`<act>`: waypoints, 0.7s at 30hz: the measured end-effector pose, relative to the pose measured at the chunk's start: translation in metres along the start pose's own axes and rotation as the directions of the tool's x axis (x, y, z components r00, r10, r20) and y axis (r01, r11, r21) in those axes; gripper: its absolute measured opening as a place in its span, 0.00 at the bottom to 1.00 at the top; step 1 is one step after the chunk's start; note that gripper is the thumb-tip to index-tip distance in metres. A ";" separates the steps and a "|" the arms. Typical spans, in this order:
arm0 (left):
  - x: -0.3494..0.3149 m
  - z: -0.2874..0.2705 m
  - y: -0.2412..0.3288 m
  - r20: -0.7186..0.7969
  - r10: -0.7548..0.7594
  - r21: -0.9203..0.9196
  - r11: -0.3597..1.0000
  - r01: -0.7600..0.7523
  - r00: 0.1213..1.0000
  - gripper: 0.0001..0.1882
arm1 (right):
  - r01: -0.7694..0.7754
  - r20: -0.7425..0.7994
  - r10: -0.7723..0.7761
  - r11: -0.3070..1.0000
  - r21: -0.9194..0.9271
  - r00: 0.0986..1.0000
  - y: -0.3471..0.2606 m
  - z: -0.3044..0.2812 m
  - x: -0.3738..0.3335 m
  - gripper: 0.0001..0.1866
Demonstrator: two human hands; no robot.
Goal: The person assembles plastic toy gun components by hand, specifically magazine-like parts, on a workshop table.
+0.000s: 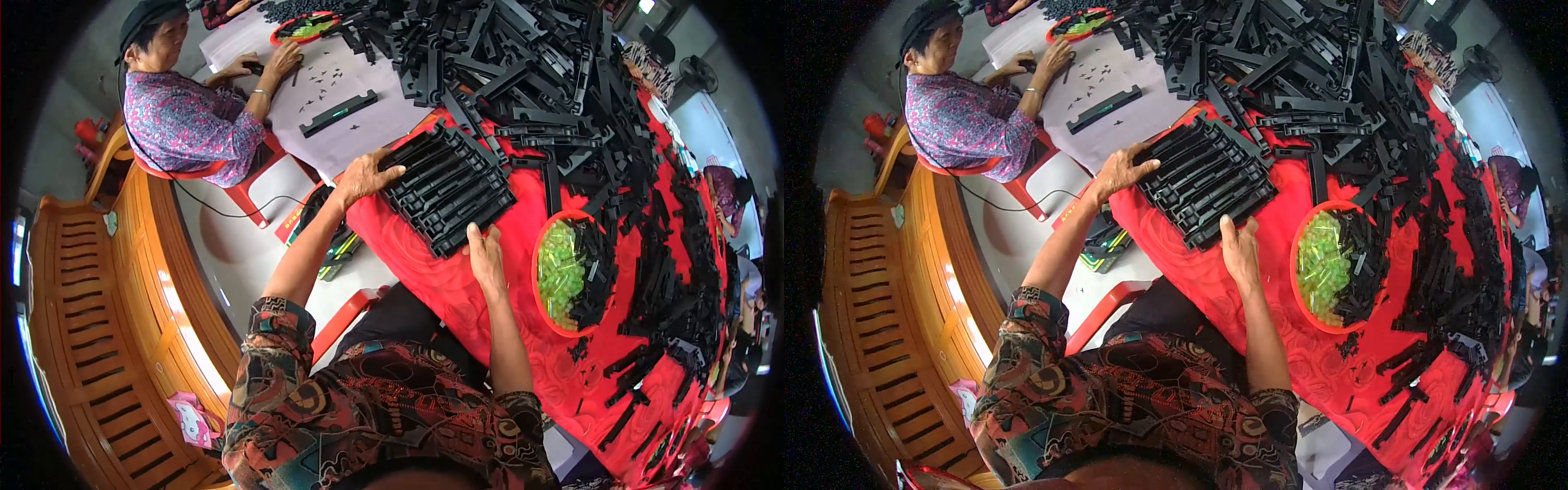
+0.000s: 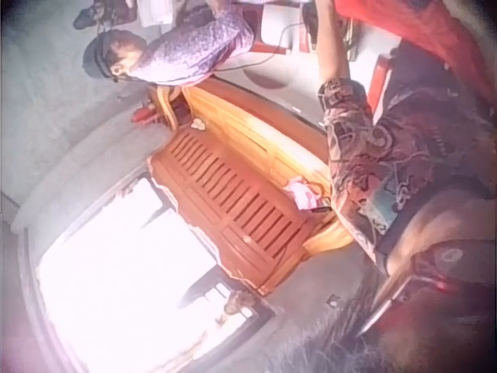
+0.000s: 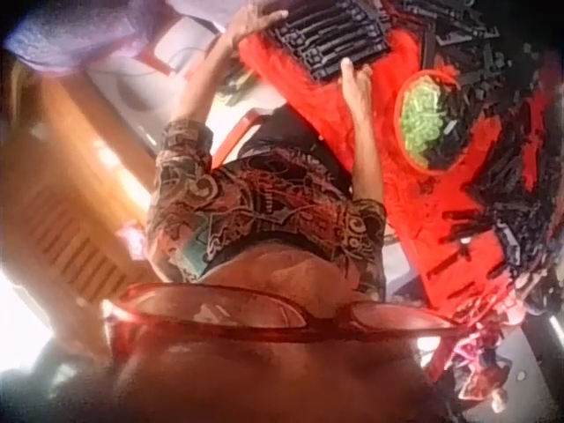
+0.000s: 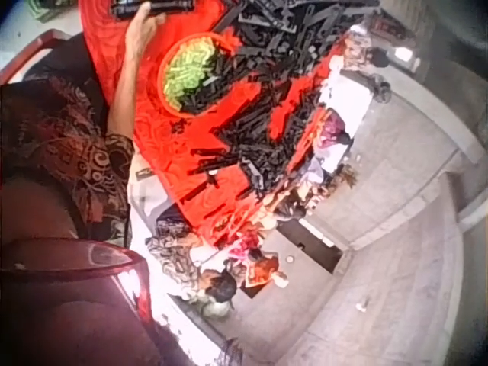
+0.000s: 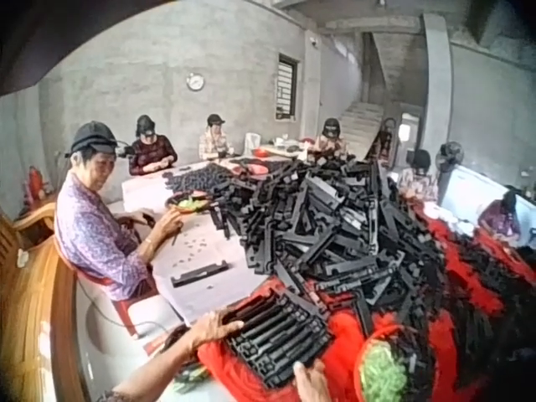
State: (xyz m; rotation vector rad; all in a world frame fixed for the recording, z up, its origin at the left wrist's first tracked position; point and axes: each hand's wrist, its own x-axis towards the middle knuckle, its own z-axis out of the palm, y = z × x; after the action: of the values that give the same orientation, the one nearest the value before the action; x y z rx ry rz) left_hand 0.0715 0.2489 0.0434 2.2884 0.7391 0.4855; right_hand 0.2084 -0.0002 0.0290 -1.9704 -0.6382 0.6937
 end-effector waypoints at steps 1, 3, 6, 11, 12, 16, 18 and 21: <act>0.000 0.003 -0.001 0.003 -0.036 0.036 0.999 0.036 0.999 0.34 | 0.081 -0.007 -0.081 0.997 -0.005 0.997 0.002 0.003 0.004 0.44; -0.001 0.006 0.001 0.011 -0.068 0.070 0.995 0.067 0.998 0.33 | 0.090 -0.001 -0.090 0.996 -0.010 0.996 0.002 0.003 0.005 0.42; -0.003 0.008 0.007 -0.054 -0.013 0.030 0.999 0.014 0.998 0.29 | 0.182 -0.041 -0.186 0.980 -0.086 0.982 -0.004 0.005 0.007 0.40; -0.006 0.007 -0.004 -0.084 -0.055 0.000 0.998 0.055 0.995 0.30 | 0.106 -0.078 -0.115 0.988 -0.112 0.990 -0.006 0.015 0.022 0.38; -0.006 0.006 -0.005 -0.087 -0.052 0.011 0.999 0.053 0.995 0.29 | 0.124 -0.076 -0.131 0.988 -0.090 0.988 -0.006 0.017 0.024 0.38; -0.002 0.004 0.005 -0.015 -0.080 0.046 0.996 0.080 0.997 0.29 | 0.167 -0.085 -0.170 0.985 -0.047 0.982 -0.001 0.011 0.024 0.40; -0.003 0.008 0.003 -0.062 -0.041 0.077 0.996 0.046 0.997 0.30 | 0.213 -0.134 -0.206 0.976 0.039 0.969 0.002 0.008 0.017 0.38; -0.004 0.013 0.004 -0.195 -0.018 0.131 0.990 0.044 0.981 0.32 | 0.129 -0.252 -0.113 0.991 0.048 0.961 0.005 0.002 -0.004 0.33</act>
State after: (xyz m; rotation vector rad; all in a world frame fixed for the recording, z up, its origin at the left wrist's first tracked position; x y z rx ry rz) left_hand 0.0767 0.2376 0.0360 2.3728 0.9265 0.6689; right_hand 0.2053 -0.0039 0.0246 -1.9028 -0.5698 0.3791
